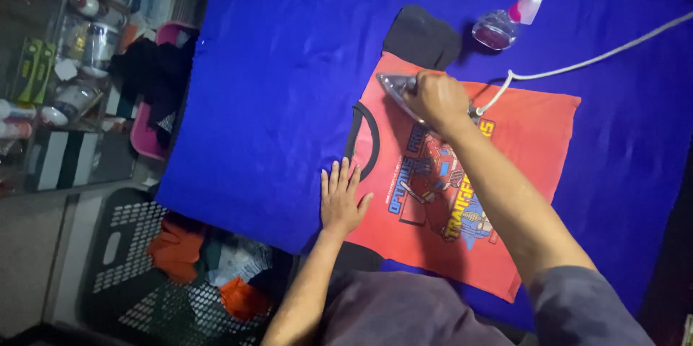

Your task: Ironing a red t-shirt on a blue ironing board.

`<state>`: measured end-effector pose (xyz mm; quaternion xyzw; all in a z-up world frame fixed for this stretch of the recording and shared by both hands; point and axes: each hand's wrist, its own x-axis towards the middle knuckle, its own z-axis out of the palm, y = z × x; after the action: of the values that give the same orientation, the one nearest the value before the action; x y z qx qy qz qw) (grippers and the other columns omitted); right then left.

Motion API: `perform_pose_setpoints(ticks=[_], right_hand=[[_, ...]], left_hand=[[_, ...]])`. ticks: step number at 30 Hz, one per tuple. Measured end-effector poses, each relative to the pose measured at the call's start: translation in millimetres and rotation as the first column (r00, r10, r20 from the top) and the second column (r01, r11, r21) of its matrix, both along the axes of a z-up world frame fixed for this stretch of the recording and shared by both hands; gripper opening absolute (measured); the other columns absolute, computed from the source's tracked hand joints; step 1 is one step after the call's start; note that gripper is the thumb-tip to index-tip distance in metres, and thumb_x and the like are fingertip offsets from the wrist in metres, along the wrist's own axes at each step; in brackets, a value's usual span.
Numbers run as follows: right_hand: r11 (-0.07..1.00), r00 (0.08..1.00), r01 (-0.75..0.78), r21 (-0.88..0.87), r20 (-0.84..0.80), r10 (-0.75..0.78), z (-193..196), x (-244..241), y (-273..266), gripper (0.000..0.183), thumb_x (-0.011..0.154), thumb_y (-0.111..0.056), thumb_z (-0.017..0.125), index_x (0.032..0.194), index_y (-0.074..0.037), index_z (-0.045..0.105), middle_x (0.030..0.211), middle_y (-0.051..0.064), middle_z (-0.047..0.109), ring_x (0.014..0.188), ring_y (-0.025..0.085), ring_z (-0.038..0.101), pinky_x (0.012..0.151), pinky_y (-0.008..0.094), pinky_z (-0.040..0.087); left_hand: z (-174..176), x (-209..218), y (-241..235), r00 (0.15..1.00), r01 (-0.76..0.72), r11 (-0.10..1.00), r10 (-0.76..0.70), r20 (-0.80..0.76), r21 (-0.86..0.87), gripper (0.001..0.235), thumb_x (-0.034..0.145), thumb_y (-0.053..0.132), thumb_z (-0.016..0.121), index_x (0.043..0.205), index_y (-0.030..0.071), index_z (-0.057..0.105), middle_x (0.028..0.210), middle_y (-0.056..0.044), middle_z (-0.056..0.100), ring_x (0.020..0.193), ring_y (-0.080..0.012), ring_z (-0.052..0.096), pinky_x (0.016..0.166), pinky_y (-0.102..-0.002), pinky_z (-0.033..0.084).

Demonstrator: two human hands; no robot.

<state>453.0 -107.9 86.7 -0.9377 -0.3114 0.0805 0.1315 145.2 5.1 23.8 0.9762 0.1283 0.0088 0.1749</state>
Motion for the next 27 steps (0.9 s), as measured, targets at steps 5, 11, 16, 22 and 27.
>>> perform_pose_setpoints(ticks=[5, 11, 16, 22, 27], right_hand=[[0.999, 0.999, 0.052, 0.008, 0.015, -0.052, 3.1, 7.7, 5.2, 0.044, 0.087, -0.048, 0.073, 0.088, -0.005, 0.072, 0.075, 0.023, 0.071, 0.069, 0.041, 0.072, 0.062, 0.053, 0.057], [0.993, 0.988, -0.093, -0.075, -0.127, 0.083, 26.9, -31.7, -6.7, 0.045, 0.086, -0.051, 0.071, 0.088, -0.007, 0.073, 0.072, 0.022, 0.07, 0.069, 0.041, 0.072, 0.065, 0.054, 0.057], [0.999, 0.997, -0.036, -0.023, -0.071, 0.035, 2.7, -15.5, -4.2, 0.047, 0.086, -0.052, 0.073, 0.089, -0.006, 0.072, 0.07, 0.024, 0.07, 0.066, 0.043, 0.071, 0.061, 0.055, 0.056], [0.981, 0.987, 0.132, 0.146, 0.072, -0.143, -6.7, -1.9, -4.7, 0.039, 0.086, -0.043, 0.075, 0.088, -0.004, 0.07, 0.076, 0.022, 0.071, 0.07, 0.041, 0.072, 0.062, 0.053, 0.056], [0.999, 0.999, 0.038, 0.039, -0.013, -0.037, 5.5, -18.3, -38.1, 0.042, 0.083, -0.049, 0.076, 0.085, -0.007, 0.071, 0.072, 0.02, 0.071, 0.065, 0.039, 0.072, 0.062, 0.052, 0.057]], left_hand=[[17.9, 2.7, 9.6, 0.998, 0.033, 0.994, -0.039, -0.055, -0.107, 0.084, 0.089, 0.047, 0.068, 0.156, 0.007, 0.038, 0.164, -0.021, 0.028, 0.152, -0.042, 0.022, 0.122, -0.061, 0.012], [30.3, 16.8, 20.3, 0.995, 0.06, 0.985, -0.073, -0.075, -0.163, 0.071, 0.083, 0.038, 0.076, 0.143, 0.008, 0.054, 0.154, -0.02, 0.042, 0.145, -0.0394, 0.035, 0.121, -0.06, 0.017], [22.3, 71.3, 8.4, 1.0, 0.002, 0.982, 0.001, 0.019, -0.188, 0.048, 0.089, 0.03, 0.075, 0.131, 0.01, 0.067, 0.138, -0.014, 0.06, 0.136, -0.0341, 0.05, 0.125, -0.058, 0.024], [-10.8, 128.7, -4.1, 0.961, 0.189, 0.973, -0.155, 0.231, -0.134, 0.058, 0.091, 0.031, 0.074, 0.144, 0.011, 0.058, 0.151, -0.018, 0.049, 0.145, -0.0364, 0.041, 0.127, -0.053, 0.024], [-26.8, 131.6, -0.4, 0.992, 0.11, 0.994, -0.109, 0.069, -0.015, 0.076, 0.094, 0.045, 0.063, 0.156, 0.007, 0.043, 0.164, -0.018, 0.032, 0.153, -0.0351, 0.026, 0.125, -0.053, 0.015]])
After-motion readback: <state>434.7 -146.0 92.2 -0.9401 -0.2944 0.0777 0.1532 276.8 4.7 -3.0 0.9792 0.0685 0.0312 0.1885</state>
